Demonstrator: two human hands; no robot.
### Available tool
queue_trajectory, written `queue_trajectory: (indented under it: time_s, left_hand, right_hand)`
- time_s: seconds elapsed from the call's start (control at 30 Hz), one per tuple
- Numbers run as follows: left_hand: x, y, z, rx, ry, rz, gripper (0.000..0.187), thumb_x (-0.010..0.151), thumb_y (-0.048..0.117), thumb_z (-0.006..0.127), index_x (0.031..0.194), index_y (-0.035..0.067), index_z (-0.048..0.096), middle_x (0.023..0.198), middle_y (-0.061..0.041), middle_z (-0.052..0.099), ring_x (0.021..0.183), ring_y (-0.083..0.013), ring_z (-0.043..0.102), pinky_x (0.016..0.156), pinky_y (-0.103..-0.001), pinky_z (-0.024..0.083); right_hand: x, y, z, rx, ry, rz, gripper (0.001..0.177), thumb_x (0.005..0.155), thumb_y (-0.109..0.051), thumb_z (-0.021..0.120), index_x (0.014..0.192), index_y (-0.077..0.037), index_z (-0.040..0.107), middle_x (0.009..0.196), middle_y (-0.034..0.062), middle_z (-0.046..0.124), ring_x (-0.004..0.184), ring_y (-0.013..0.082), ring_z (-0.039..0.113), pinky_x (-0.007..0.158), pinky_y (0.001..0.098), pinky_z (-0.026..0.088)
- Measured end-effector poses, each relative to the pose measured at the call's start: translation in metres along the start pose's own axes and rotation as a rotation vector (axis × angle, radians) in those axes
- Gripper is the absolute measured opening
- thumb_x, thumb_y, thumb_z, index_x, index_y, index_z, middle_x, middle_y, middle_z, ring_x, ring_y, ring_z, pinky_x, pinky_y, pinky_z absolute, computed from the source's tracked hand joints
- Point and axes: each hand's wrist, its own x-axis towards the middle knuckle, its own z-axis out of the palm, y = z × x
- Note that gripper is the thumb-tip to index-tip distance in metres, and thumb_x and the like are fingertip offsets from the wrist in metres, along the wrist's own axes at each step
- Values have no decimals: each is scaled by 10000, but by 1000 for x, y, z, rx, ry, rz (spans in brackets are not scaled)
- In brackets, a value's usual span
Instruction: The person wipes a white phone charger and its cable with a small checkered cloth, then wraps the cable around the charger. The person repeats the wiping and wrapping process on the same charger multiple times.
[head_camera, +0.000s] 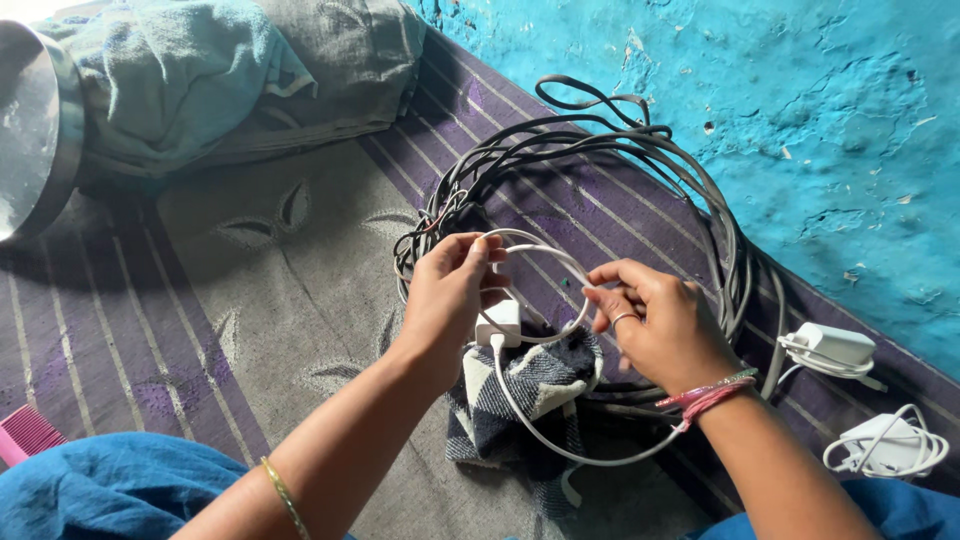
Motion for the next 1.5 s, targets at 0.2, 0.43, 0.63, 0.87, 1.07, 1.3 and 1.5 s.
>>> queue_trajectory:
  time_s: [0.2,0.43,0.63,0.87,1.07,1.3,1.5]
  left_hand:
    - [-13,10,7,247,-27,145,346,940,314,649,1228,134,717,881,16,736,795,-46,635,710,-237,507]
    - [-8,3,6,216,-50,42,338,950,335,679,1109,52,770,830,-6,686,743,-81,558,675,-268,466]
    - [-9,-5,8,347,-36,57,345,967,334,662,1083,24,759,881,-62,695,798,-122,595,687,-299,486]
    - [-25,7,17,509,-86,273,272,948,266,677,1030,15,742,794,-63,776,681,-99,716,601,-290,559]
    - [-21,11,12,468,-177,182,266,967,272,658,1045,33,743,782,-30,776,642,-59,669,551,-230,518]
    - [-17,2,7,280,-278,-43,368,1044,351,553,1030,39,747,709,8,635,591,-47,481,527,-226,409]
    - [-8,-4,2,62,-213,-101,373,1055,350,522,1068,49,743,815,3,604,653,-60,463,577,-224,423]
  right_hand:
    - [-3,3,0,-106,192,-203,149,929,-195,722,980,-74,792,754,43,782,619,96,724,525,276,517]
    - [11,25,-2,288,269,-173,184,1034,-184,665,1045,-53,793,796,37,725,714,90,622,625,244,476]
    - [12,22,-1,281,103,-179,192,956,-178,669,1107,-83,740,888,22,758,809,70,724,747,250,606]
    - [0,10,9,-85,154,-348,223,892,-180,724,1107,-124,743,948,57,718,861,163,745,724,303,579]
    - [11,19,4,118,172,-180,208,949,-261,690,1027,-89,778,856,51,759,802,138,742,711,282,585]
    - [15,28,-19,384,244,290,450,1037,-420,576,958,-29,783,762,84,737,723,145,715,699,288,555]
    - [19,37,-27,744,177,512,637,994,-553,458,982,31,713,840,144,745,764,209,755,707,317,599]
